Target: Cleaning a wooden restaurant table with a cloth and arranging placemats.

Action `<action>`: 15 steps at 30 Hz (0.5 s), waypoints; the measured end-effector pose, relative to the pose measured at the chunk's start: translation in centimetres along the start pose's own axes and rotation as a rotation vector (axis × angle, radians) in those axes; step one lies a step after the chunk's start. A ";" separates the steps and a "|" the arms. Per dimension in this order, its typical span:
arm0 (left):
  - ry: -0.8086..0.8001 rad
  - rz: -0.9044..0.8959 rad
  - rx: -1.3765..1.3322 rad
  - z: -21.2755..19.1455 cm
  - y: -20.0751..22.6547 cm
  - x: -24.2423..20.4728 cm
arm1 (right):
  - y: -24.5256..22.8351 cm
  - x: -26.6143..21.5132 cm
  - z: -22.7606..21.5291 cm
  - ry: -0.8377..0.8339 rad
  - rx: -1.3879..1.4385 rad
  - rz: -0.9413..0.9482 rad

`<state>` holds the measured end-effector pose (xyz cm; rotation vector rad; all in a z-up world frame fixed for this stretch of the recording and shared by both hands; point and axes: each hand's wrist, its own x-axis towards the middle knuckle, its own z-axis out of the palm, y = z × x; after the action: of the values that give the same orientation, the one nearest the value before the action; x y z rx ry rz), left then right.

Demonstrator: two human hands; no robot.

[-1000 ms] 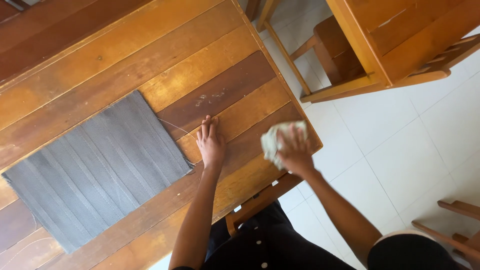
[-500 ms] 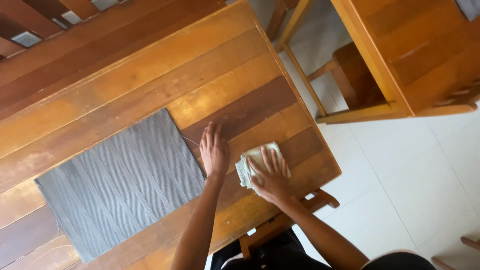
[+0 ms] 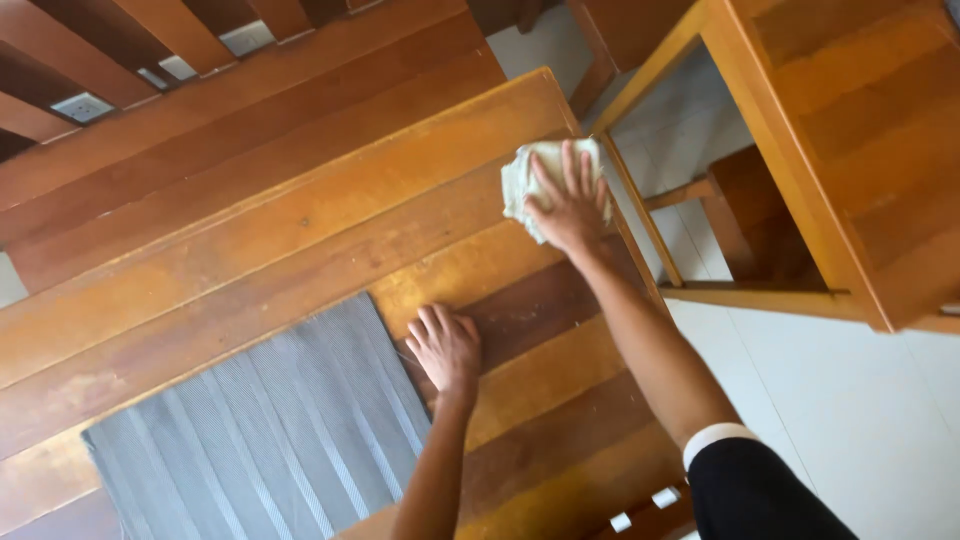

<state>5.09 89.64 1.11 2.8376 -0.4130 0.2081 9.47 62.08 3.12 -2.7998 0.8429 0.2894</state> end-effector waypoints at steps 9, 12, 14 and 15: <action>-0.161 -0.043 0.047 -1.6 1.1 1.0 | -8.1 8.0 1.3 0.339 0.102 -0.194; -0.204 -0.061 0.036 -1.0 0.8 0.6 | -17.6 4.9 3.5 0.358 0.148 -0.470; -0.182 -0.057 0.043 -0.7 0.4 0.4 | -23.5 2.3 2.8 0.307 0.155 -0.606; -0.161 -0.048 0.046 -0.5 0.3 0.2 | -26.2 0.9 2.4 0.257 0.157 -0.737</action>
<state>5.12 89.44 1.74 2.9164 -0.3773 -0.0211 24.60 83.61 4.22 -2.7934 -0.1616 -0.2461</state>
